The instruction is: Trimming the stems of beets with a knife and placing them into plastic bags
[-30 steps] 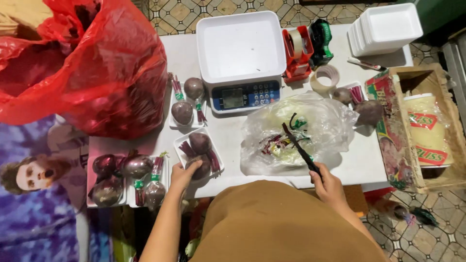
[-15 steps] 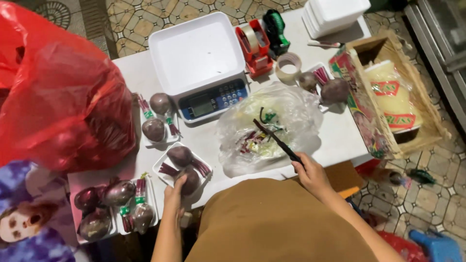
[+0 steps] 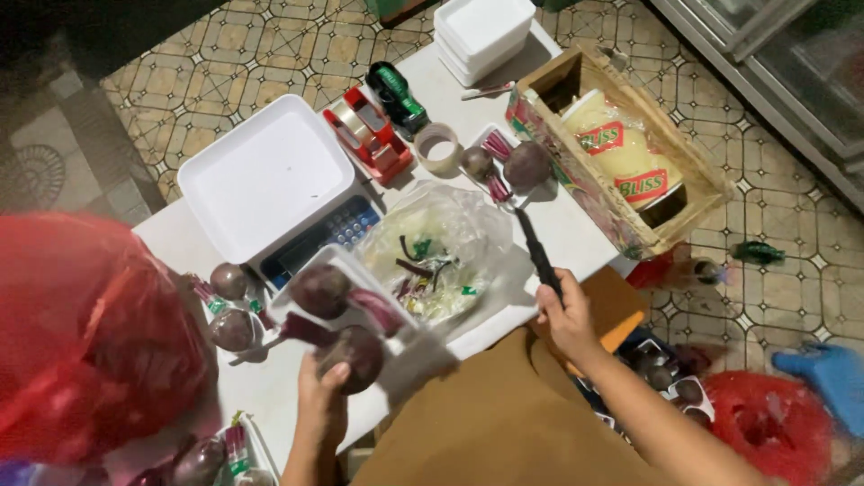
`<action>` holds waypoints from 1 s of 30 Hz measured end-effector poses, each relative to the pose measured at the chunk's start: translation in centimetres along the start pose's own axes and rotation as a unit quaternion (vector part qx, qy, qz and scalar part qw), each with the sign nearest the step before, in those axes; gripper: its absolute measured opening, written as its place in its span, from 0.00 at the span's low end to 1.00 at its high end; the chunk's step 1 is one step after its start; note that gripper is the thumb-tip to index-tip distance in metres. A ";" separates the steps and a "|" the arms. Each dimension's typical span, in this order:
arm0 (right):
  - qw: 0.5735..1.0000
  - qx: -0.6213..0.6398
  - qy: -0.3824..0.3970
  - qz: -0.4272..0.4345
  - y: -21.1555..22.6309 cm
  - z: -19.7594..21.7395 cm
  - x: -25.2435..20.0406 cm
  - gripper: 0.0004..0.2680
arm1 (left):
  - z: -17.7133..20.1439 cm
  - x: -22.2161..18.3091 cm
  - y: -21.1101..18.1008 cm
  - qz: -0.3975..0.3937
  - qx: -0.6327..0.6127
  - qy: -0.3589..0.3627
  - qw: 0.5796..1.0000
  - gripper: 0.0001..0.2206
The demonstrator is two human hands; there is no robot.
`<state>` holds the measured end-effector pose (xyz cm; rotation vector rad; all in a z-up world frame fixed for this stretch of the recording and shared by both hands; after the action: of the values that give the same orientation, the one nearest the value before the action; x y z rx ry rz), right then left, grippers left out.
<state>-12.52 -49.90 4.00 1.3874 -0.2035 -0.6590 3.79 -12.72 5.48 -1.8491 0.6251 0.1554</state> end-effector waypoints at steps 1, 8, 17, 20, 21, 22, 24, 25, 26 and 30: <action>0.999 0.041 -0.017 0.030 -0.3 1.1 0.1 0.09 | -2.5 0.8 0.1 0.009 0.009 0.058 0.998 0.33; 0.964 0.141 -0.212 0.073 -1.8 11.1 -4.4 0.09 | -22.0 2.0 3.5 0.192 0.086 0.261 0.942 0.32; 0.932 0.027 -0.361 0.016 -3.3 18.5 -16.2 0.04 | -28.3 7.5 22.2 0.218 0.092 0.286 0.929 0.16; 0.927 -0.007 -0.376 -0.014 -4.2 19.4 -18.7 0.03 | -29.4 8.4 22.5 0.309 0.126 0.137 0.933 0.39; 0.929 -0.008 -0.369 -0.015 -5.2 19.4 -19.0 0.03 | -30.0 8.8 23.5 0.310 0.123 0.129 0.934 0.39; 0.921 0.016 -0.390 -0.006 -6.1 19.6 -19.6 0.01 | -30.6 9.3 24.2 0.277 0.118 0.113 0.947 0.36; 0.914 0.040 -0.404 0.005 -6.7 19.5 -19.8 0.02 | -32.2 9.9 24.0 0.239 0.110 0.091 0.960 0.33; 0.911 0.044 -0.411 0.004 -6.5 19.3 -19.6 0.02 | -32.9 9.8 23.2 0.251 0.152 0.047 0.955 0.35; 0.907 0.048 -0.417 0.003 -6.2 19.1 -19.5 0.02 | -33.5 9.6 22.2 0.263 0.193 0.002 0.945 0.38; 0.924 0.031 -0.381 -0.002 -7.4 19.6 -18.4 0.06 | -34.0 11.8 23.5 0.328 0.400 -0.063 0.854 0.54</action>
<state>-39.48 -56.70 5.29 1.1284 -0.8444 -1.1847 -4.21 -53.23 -6.38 -0.7663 1.0236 0.3934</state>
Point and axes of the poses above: each hand's wrist, its own x-axis towards the middle knuckle, its own z-axis out of the back of the hand, y = z × x, the point moved 4 cm from there along x, towards the middle knuckle, and after that the axes turned 10 degrees about y, right-handed, at the moved point
